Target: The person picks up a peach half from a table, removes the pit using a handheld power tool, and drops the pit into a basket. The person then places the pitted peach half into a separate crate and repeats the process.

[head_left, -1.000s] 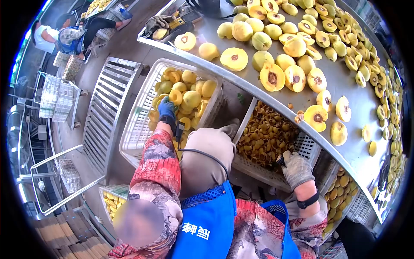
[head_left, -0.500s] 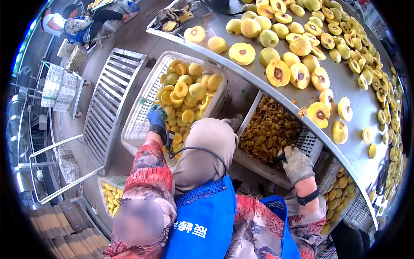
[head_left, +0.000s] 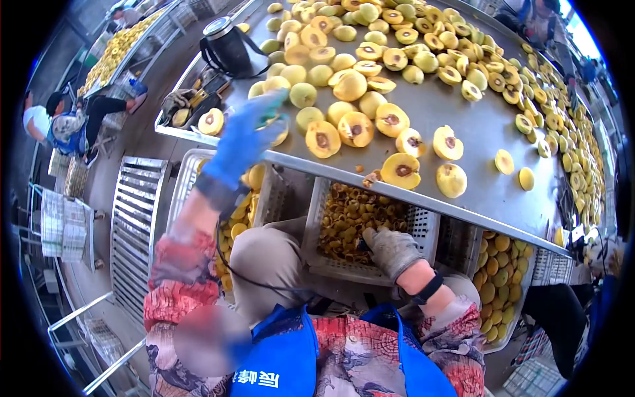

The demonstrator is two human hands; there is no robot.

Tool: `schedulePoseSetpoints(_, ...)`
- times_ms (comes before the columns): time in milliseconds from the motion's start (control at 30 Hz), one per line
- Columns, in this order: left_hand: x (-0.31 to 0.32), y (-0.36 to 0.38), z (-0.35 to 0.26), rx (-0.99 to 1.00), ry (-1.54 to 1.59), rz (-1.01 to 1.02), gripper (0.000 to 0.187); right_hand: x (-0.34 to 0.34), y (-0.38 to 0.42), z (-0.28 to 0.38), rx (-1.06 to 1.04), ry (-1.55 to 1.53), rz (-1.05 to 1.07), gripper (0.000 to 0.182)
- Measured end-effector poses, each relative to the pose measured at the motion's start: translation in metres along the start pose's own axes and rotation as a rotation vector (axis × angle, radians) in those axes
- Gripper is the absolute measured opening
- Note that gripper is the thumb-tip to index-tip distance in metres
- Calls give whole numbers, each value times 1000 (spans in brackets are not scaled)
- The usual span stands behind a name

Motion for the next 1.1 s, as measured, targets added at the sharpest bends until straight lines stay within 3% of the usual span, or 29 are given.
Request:
schedulePoseSetpoints(33,12,-18,-12,99,-269,59,52,-1,1,0,7,-11,2,16)
schedulePoseSetpoints(133,56,-45,4,93,-801,253,52,-5,3,-2,-1,-35,-39,16)
schedulePoseSetpoints(233,78,-47,12,6,-769,435,58,-8,8,-3,-5,-22,-77,15)
schedulePoseSetpoints(333,87,-47,-3,83,-805,455,49,-11,9,-4,-31,-106,-179,12)
schedulePoseSetpoints(367,94,-43,1,31,-650,463,43,-15,11,-4,-22,-162,-172,12)
schedulePoseSetpoints(467,99,-37,-3,45,-608,373,36,-26,14,-7,-109,-428,-372,20)
schedulePoseSetpoints(567,89,-38,-1,-98,-181,208,40,-40,17,-10,-186,-674,-553,32)
schedulePoseSetpoints(667,93,-30,-15,-124,612,151,41,-52,21,-10,-178,-833,-636,44)
schedulePoseSetpoints(700,96,-24,-44,-91,901,48,54,-54,21,-9,-200,-845,-703,47)
schedulePoseSetpoints(767,111,-14,-63,-79,1086,43,59,-54,15,-10,-269,-854,-819,54)
schedulePoseSetpoints(800,120,-9,-68,-76,1180,42,62,-53,14,-11,-244,-878,-800,54)
schedulePoseSetpoints(833,130,-5,-70,-90,1129,40,53,-52,14,-11,-220,-902,-780,55)
schedulePoseSetpoints(933,150,-1,-71,-172,1418,91,41,-52,17,-12,-183,-898,-787,56)
schedulePoseSetpoints(967,156,1,-68,-226,1300,41,46,-50,16,-12,-172,-894,-776,55)
schedulePoseSetpoints(1100,164,-6,-80,-156,1609,40,55,-51,14,-16,-77,-929,-609,49)
Point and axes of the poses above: each hand's wrist, its own y-axis away from the middle knuckle, its own x-axis out of the palm, z = x × y, the point moved 4 cm from there along -y, towards the middle knuckle, and after that the axes turned 15 degrees about z, right-handed, at the moved point
